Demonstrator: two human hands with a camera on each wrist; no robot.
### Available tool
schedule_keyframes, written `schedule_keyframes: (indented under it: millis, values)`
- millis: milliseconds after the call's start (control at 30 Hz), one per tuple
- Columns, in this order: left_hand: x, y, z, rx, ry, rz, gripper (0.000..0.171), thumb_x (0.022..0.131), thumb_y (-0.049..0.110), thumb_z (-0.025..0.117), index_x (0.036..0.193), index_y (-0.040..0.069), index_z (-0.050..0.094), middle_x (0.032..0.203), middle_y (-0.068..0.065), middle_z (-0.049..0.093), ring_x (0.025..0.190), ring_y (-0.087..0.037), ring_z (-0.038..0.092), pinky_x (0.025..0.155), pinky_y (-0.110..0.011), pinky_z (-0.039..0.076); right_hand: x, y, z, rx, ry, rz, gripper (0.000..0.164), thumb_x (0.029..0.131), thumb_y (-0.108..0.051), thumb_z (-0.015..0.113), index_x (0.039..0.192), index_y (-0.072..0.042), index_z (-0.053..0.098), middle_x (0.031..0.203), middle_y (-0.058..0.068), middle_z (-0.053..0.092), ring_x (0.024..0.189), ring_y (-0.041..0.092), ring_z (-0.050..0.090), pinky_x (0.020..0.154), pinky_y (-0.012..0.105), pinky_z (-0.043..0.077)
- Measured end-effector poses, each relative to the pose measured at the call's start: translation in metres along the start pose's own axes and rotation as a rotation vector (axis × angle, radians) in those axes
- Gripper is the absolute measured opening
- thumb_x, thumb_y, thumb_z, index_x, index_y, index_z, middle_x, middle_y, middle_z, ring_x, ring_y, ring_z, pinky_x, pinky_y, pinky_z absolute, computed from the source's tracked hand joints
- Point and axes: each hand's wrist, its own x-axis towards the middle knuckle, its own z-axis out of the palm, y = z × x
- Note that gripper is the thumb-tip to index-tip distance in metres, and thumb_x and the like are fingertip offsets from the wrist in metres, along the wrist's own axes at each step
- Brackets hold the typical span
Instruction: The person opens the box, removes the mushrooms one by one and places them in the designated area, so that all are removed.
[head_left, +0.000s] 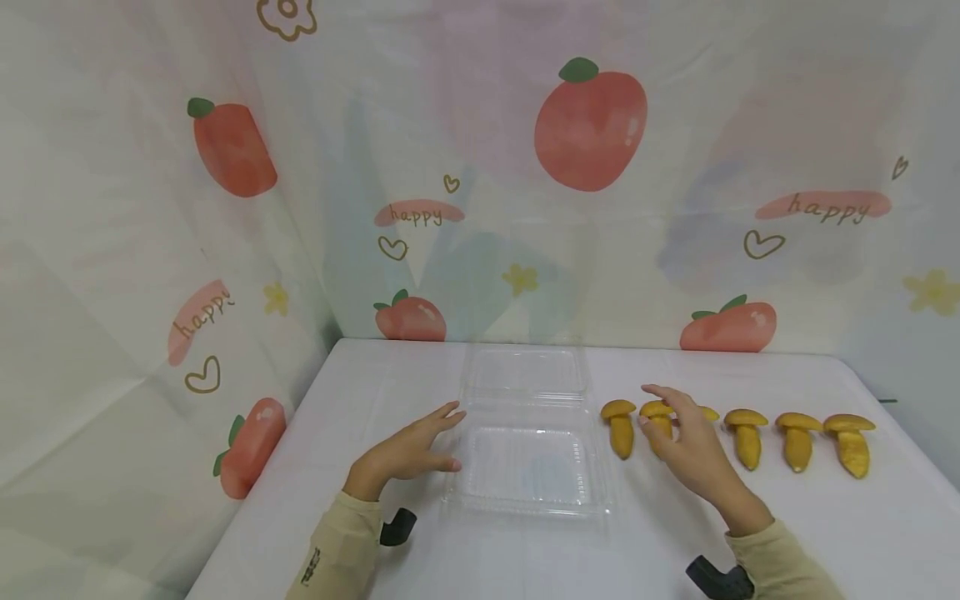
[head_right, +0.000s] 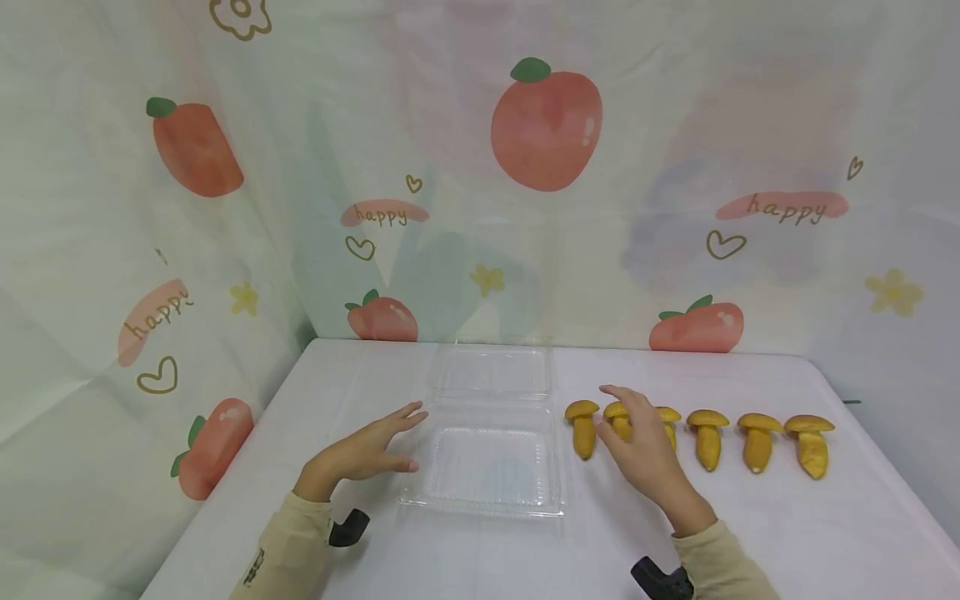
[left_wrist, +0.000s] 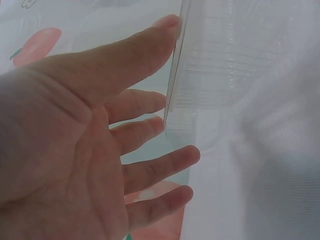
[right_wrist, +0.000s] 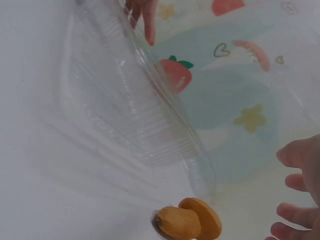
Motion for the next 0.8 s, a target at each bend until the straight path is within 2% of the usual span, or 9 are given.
schedule_keyframes:
  millis: [67, 100, 200, 333, 567, 800]
  values:
    - [0.0, 0.001, 0.0, 0.011, 0.0, -0.008, 0.082, 0.091, 0.027, 0.076, 0.158, 0.008, 0.034, 0.17, -0.011, 0.021, 0.156, -0.036, 0.025, 0.123, -0.058, 0.027, -0.001, -0.002, 0.006, 0.017, -0.029, -0.02, 0.046, 0.098, -0.012, 0.065, 0.14, 0.0, 0.051, 0.14, 0.028, 0.052, 0.123, 0.046, 0.052, 0.096, 0.067, 0.048]
    - [0.0, 0.001, 0.0, 0.014, 0.002, -0.006, 0.082, 0.091, 0.026, 0.077, 0.158, 0.007, 0.034, 0.17, -0.012, 0.022, 0.155, -0.036, 0.025, 0.123, -0.059, 0.028, -0.001, -0.003, 0.009, 0.021, -0.038, -0.029, 0.046, 0.097, -0.011, 0.065, 0.139, 0.0, 0.052, 0.139, 0.027, 0.053, 0.123, 0.046, 0.052, 0.097, 0.067, 0.047]
    - [-0.001, 0.002, -0.001, 0.027, 0.003, -0.004, 0.081, 0.091, 0.026, 0.076, 0.158, 0.007, 0.034, 0.169, -0.013, 0.023, 0.155, -0.037, 0.026, 0.122, -0.059, 0.028, -0.002, -0.004, 0.015, 0.006, -0.047, -0.076, 0.044, 0.095, -0.011, 0.069, 0.135, 0.0, 0.056, 0.135, 0.025, 0.058, 0.116, 0.043, 0.056, 0.095, 0.064, 0.048]
    - [-0.002, 0.004, -0.001, 0.04, 0.006, -0.006, 0.081, 0.091, 0.026, 0.076, 0.158, 0.006, 0.034, 0.169, -0.013, 0.023, 0.155, -0.037, 0.027, 0.122, -0.059, 0.028, -0.002, -0.006, 0.02, -0.026, -0.057, -0.111, 0.039, 0.093, -0.012, 0.071, 0.13, -0.005, 0.06, 0.132, 0.022, 0.062, 0.11, 0.04, 0.059, 0.091, 0.06, 0.049]
    - [-0.004, 0.007, -0.002, 0.095, 0.042, 0.01, 0.078, 0.094, 0.034, 0.073, 0.158, 0.008, 0.035, 0.168, -0.012, 0.027, 0.153, -0.037, 0.031, 0.121, -0.061, 0.03, -0.005, -0.005, 0.024, -0.068, -0.111, -0.092, 0.041, 0.096, -0.019, 0.069, 0.134, -0.009, 0.059, 0.139, 0.02, 0.058, 0.128, 0.044, 0.052, 0.101, 0.068, 0.043]
    - [-0.011, 0.024, -0.006, 0.122, 0.09, 0.067, 0.075, 0.095, 0.034, 0.07, 0.157, 0.008, 0.037, 0.167, -0.011, 0.03, 0.151, -0.037, 0.035, 0.12, -0.059, 0.032, -0.006, -0.012, 0.026, -0.046, -0.108, -0.125, 0.043, 0.094, -0.012, 0.071, 0.134, -0.006, 0.057, 0.139, 0.02, 0.057, 0.131, 0.044, 0.048, 0.105, 0.069, 0.039]
